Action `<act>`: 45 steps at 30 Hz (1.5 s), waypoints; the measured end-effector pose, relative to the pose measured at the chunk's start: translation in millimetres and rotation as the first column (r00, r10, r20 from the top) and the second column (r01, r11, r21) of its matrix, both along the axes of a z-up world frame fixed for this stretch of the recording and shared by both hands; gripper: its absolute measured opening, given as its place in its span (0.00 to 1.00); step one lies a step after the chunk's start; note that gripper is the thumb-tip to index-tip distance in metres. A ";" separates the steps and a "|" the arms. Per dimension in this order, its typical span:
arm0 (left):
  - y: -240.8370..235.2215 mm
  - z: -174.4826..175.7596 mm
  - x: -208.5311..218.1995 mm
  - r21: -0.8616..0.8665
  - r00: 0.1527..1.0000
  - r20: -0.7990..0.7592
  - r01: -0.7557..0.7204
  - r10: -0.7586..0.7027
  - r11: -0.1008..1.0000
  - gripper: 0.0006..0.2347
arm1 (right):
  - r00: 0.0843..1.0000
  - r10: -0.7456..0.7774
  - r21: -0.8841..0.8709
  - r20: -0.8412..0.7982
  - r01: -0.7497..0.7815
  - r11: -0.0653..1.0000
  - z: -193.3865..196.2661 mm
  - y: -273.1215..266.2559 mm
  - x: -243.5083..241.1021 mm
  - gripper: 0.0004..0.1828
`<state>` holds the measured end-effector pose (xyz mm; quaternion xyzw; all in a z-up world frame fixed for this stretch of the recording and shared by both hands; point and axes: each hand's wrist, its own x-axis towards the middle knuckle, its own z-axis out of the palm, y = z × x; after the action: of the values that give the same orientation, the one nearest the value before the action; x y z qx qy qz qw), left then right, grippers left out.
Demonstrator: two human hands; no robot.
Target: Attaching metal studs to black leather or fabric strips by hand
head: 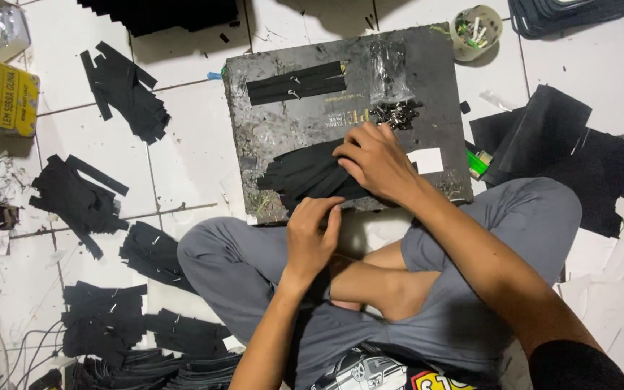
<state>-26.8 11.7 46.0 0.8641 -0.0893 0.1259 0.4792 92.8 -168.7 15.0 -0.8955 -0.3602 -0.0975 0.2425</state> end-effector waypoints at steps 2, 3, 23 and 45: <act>-1.2 1.7 1.4 0.083 1.000 0.014 0.022 -0.024 0.996 0.05 | 1.000 -0.010 0.026 0.012 0.010 1.000 -0.1 -0.2 -1.0 0.07; -1.7 2.3 2.2 0.162 0.999 0.022 0.045 -0.050 0.986 0.06 | 1.000 -0.022 0.050 0.019 0.021 0.999 -0.6 -0.2 -1.6 0.07; -18.6 -21.7 28.7 -0.317 0.954 -0.287 -0.181 0.088 0.931 0.04 | 0.661 0.055 0.482 -0.749 0.485 0.730 -3.1 -25.5 -95.2 0.14; -19.9 -21.0 29.6 -0.365 0.948 -0.317 -0.096 -0.026 0.926 0.02 | 0.590 0.208 0.570 -0.780 0.534 0.624 -17.7 -26.9 -73.1 0.06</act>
<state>2.7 -8.2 25.0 0.7666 0.0299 0.0094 0.6414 19.7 -195.6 -2.8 -0.6821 -0.0421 0.1410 0.7163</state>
